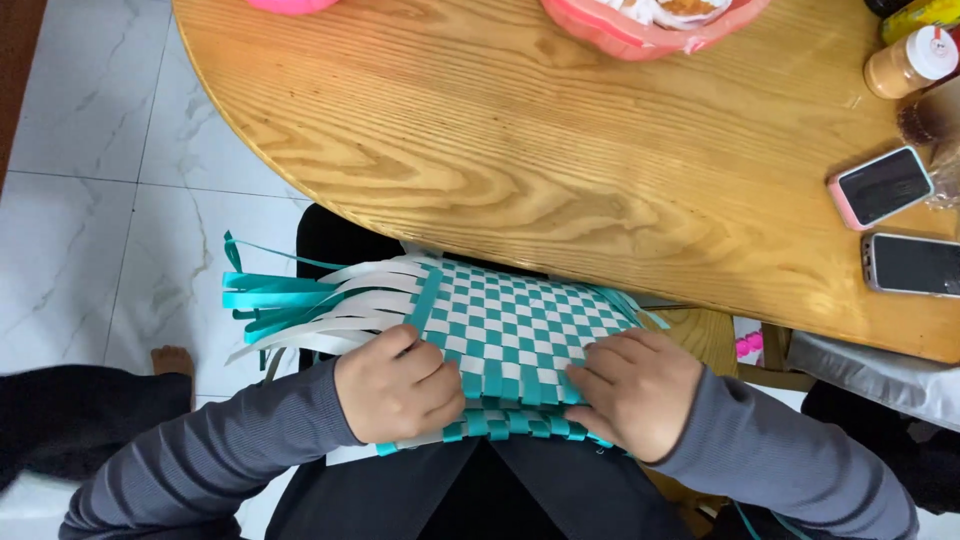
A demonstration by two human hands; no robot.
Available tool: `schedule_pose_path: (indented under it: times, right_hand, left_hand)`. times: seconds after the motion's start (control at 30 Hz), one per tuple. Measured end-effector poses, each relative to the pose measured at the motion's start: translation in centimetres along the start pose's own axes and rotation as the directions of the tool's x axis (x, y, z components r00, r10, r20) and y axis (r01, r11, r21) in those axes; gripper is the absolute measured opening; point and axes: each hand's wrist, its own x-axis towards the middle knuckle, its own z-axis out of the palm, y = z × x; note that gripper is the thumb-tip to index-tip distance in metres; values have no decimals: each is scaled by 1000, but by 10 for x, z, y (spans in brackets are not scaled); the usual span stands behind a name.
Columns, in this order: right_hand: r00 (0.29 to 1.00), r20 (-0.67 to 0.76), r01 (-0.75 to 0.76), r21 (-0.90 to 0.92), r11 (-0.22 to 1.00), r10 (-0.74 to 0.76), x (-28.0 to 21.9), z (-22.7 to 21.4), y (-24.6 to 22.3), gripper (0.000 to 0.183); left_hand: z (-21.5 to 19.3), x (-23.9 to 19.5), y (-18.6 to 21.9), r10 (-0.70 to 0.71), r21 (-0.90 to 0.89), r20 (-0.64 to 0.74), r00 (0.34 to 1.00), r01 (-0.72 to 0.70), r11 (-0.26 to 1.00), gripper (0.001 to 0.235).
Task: Weaving a basket using teal and white plastic strips by interlacing them in a checkerboard pattern.
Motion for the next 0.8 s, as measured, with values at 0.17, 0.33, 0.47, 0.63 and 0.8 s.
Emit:
schedule_pose_path:
  times: [0.17,0.33,0.47,0.63,0.8]
  right_hand:
    - [980,187,-65,-40,997,71,-17,-3,4,37]
    - [982,182,-30,-124,992,53,-10,-10,6,27]
    - [968,66,-225,-187,956,241,8,-19,30,15]
    - [929,-85,-362,-414,835,361,41,-25,79,10]
    - [917,-122,-396,-388,832,379,69,-18,102,15]
  left_hand:
    - [-4,0,1,-20,13,4,1000,20,1000,21]
    - [-4,5,-4,-49,22,0,999,49,999,25]
    - [25,1,-28,-228,166,-29,973,229,959,13]
    - [58,6,-103,-435,123,126,891,421,899,8]
    - [56,23,-154,-516,-106,560,649,673,732,30]
